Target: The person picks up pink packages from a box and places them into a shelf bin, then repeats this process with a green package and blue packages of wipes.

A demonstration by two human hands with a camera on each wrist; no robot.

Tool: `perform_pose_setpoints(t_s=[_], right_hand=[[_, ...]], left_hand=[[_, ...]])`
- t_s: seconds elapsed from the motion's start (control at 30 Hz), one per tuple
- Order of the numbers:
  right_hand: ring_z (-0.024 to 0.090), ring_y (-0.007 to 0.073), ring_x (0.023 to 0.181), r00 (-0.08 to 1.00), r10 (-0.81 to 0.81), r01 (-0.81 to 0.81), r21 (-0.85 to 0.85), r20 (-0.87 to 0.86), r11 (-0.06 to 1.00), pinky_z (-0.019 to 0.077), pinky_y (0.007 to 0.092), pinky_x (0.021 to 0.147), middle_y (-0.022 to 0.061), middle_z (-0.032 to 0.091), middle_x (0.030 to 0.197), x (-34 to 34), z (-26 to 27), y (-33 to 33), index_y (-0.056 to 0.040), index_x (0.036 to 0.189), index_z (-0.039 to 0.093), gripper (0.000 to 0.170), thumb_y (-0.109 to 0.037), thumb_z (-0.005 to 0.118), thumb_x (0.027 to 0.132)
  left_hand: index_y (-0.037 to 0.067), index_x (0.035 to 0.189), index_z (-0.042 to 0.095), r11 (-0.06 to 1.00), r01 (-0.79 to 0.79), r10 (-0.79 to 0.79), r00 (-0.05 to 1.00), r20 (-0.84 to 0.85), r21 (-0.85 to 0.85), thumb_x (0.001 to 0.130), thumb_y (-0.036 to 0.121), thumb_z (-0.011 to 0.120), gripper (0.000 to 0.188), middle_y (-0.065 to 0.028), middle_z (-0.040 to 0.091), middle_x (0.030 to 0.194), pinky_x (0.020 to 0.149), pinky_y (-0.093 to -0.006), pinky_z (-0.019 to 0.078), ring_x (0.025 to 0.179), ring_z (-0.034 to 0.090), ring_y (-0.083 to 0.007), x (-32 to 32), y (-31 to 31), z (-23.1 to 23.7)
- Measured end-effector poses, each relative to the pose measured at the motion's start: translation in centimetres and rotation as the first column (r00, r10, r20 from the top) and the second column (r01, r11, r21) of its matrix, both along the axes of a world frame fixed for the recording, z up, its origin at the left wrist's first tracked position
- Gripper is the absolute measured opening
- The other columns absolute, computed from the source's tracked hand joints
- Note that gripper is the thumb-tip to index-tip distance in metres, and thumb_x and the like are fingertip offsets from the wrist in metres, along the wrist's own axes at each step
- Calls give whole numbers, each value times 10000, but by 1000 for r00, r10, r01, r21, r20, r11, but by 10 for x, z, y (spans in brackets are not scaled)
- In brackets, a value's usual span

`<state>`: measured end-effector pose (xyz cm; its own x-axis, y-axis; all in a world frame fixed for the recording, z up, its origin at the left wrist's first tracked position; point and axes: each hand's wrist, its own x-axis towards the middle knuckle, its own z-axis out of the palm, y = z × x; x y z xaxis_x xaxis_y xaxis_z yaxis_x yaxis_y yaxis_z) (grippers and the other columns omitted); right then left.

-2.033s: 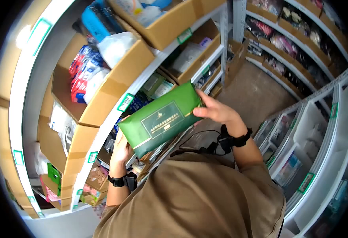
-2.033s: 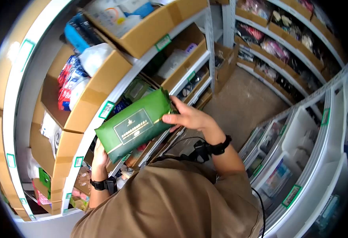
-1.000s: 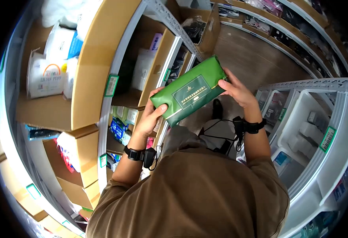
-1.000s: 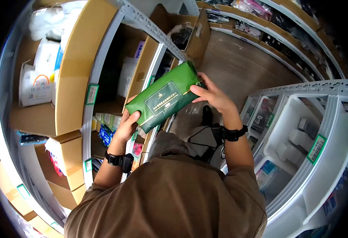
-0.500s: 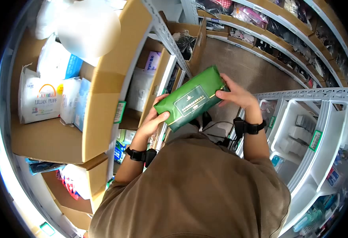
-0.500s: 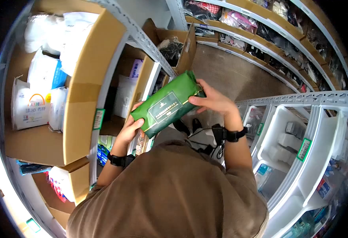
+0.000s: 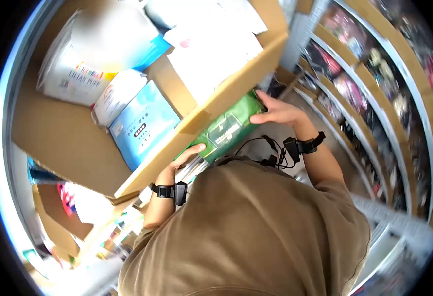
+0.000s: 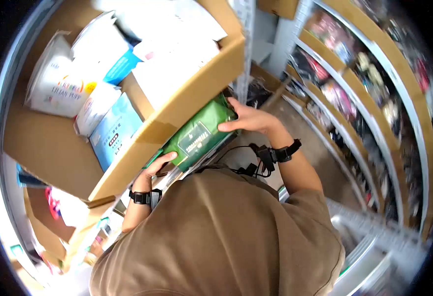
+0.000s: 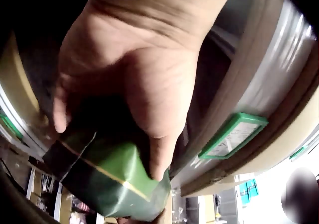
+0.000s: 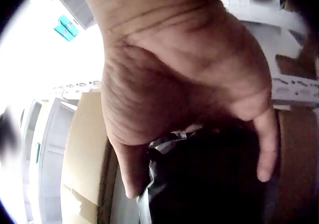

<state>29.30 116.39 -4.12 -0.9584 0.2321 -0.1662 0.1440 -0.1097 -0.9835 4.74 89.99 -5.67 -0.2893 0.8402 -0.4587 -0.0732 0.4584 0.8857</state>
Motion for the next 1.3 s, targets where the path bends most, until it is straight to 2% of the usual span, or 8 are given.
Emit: perform_pose_setpoints(t_s=[0.13, 0.3, 0.4, 0.6, 0.87, 1.07, 1.13, 1.3], right_hand=[[283, 290, 1395, 970, 244, -243, 45, -18, 969, 281, 374, 1132, 187, 291, 1497, -33, -8, 37, 23, 1502, 166, 1071, -329, 847, 754], [422, 262, 1293, 952, 305, -295, 165, -37, 941, 359, 355, 1074, 180, 452, 1380, -43, -20, 62, 52, 1437, 305, 896, -301, 815, 790], [484, 245, 1225, 959, 281, -280, -29, 21, 959, 396, 347, 1031, 160, 512, 1327, -40, -12, 67, 32, 1367, 435, 730, -230, 798, 791], [561, 232, 1113, 982, 185, -186, 267, 30, 945, 453, 339, 958, 137, 590, 1212, -42, 0, 51, 25, 1290, 501, 602, -166, 784, 794], [548, 232, 1165, 978, 201, -207, 102, 62, 973, 458, 388, 993, 127, 526, 1275, -41, 2, 46, -53, 1422, 299, 755, -64, 734, 804], [592, 236, 1123, 941, 142, -124, -77, 306, 989, 558, 449, 864, 129, 542, 1267, -28, 30, 25, -71, 1412, 308, 697, -249, 705, 867], [587, 245, 1139, 933, 145, -125, -81, 329, 989, 552, 450, 878, 138, 538, 1282, -29, 36, 22, -61, 1422, 300, 712, -243, 707, 866], [583, 255, 1152, 914, 130, -120, -49, 385, 992, 546, 439, 891, 149, 530, 1305, -29, 44, 15, -36, 1426, 302, 730, -256, 713, 864]], left_hand=[[-10, 1321, 517, 998, -66, 66, 998, -9, -21, 767, 197, 833, 671, -104, 594, 1258, 993, -344, 457, 1160, 554, -215, 18, 4, 1], [-47, 1369, 443, 967, -244, 250, 962, -110, 71, 774, 235, 831, 764, -149, 562, 1302, 1024, -352, 427, 1193, 528, -243, 57, 19, -6], [-61, 1351, 438, 895, -410, 443, 860, -252, 173, 793, 350, 809, 786, -193, 550, 1306, 1022, -373, 422, 1196, 526, -263, 81, 27, -19], [-35, 1290, 514, 897, -427, 379, 606, -699, 116, 698, 547, 796, 876, -244, 596, 1259, 1016, -454, 422, 1210, 533, -400, 82, 5, -58], [70, 1239, 618, 955, -290, 184, 405, -896, 65, 603, 603, 780, 845, -159, 591, 1166, 990, -472, 397, 1160, 517, -368, 92, -7, -79], [129, 1005, 681, 940, -339, 64, 299, -952, -43, 823, 171, 611, 199, -64, 625, 1104, 898, -429, 485, 1090, 578, -271, 106, -13, -95], [127, 979, 691, 949, -311, 131, 226, -965, 56, 855, 192, 604, 165, -62, 634, 1022, 874, -389, 494, 1024, 597, -274, 117, -21, -100], [102, 964, 687, 979, -175, 164, 350, -922, 107, 805, 87, 614, 175, -67, 641, 970, 840, -368, 529, 988, 607, -274, 150, -45, -101]])
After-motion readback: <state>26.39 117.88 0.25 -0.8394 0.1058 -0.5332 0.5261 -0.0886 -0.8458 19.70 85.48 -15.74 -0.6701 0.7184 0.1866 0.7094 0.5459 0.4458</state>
